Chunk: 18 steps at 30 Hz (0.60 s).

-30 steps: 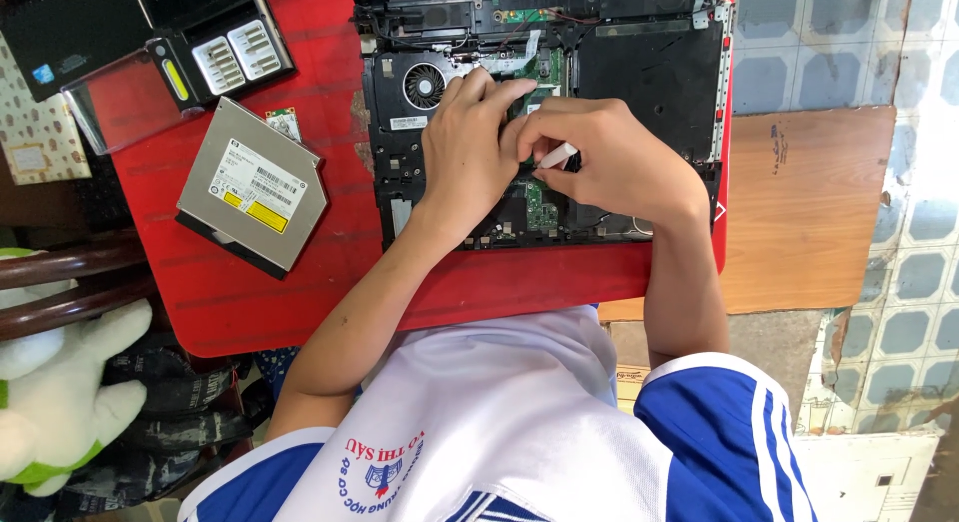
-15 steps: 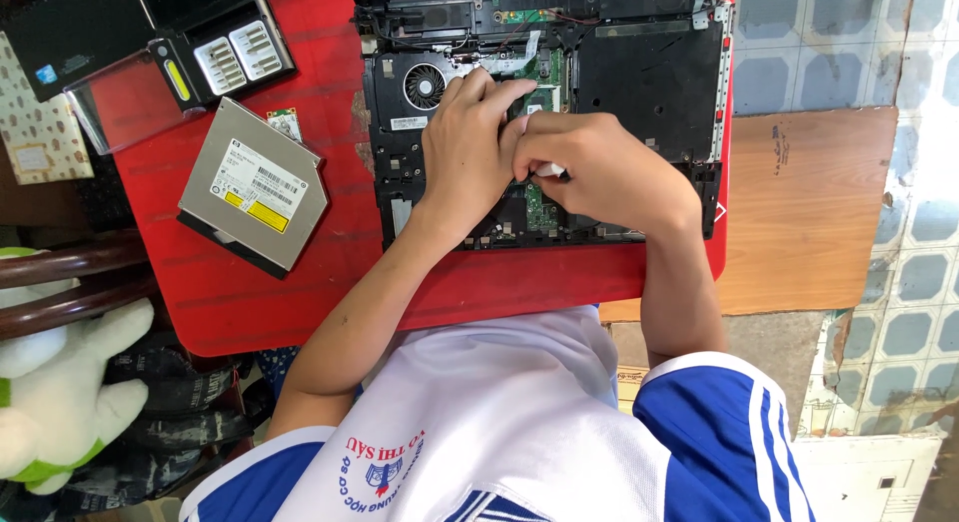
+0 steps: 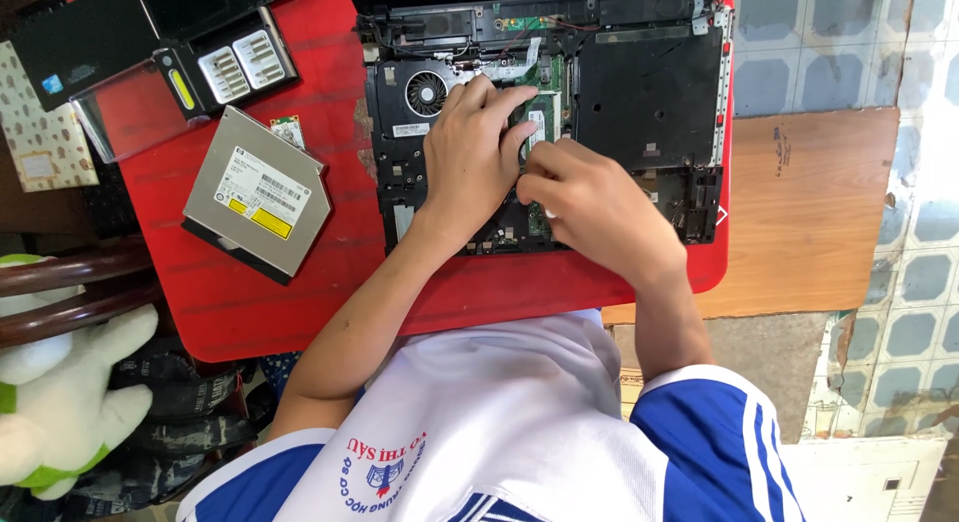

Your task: A person is shown replacing or upgrading the RAM module inside an opened laptop, using a small tool to manage internal cables.

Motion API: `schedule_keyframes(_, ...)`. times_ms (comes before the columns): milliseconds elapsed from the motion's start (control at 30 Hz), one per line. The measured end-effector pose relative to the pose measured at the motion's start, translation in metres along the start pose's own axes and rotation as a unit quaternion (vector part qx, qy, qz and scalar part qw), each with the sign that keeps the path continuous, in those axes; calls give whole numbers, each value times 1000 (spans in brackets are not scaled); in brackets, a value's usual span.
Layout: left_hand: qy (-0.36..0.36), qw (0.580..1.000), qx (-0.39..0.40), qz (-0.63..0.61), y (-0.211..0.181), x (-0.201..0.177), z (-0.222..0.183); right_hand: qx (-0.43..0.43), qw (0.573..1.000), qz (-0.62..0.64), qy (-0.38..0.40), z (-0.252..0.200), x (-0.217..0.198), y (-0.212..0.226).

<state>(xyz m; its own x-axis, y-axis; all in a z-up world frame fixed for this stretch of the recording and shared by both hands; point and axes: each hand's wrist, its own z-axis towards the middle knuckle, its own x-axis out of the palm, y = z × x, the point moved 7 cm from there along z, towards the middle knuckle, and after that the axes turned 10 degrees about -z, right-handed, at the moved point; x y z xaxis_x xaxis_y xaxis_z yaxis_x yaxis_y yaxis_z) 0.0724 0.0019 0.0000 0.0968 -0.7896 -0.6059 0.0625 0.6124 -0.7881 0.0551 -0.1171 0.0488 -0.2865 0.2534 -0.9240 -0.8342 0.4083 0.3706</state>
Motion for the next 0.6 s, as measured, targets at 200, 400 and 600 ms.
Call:
schedule_keyframes(200,3,1000,-9,-1,-1,-1,1,4,997,-80,-12,-4,2,7)
schedule_keyframes(400,0,1000,5,2,0,0,-1,34,997,-19,-69,-11,-3,9)
schedule_keyframes(600,5,1000,15,14,-1,2,0,36,989,21,-141,-15,-12,19)
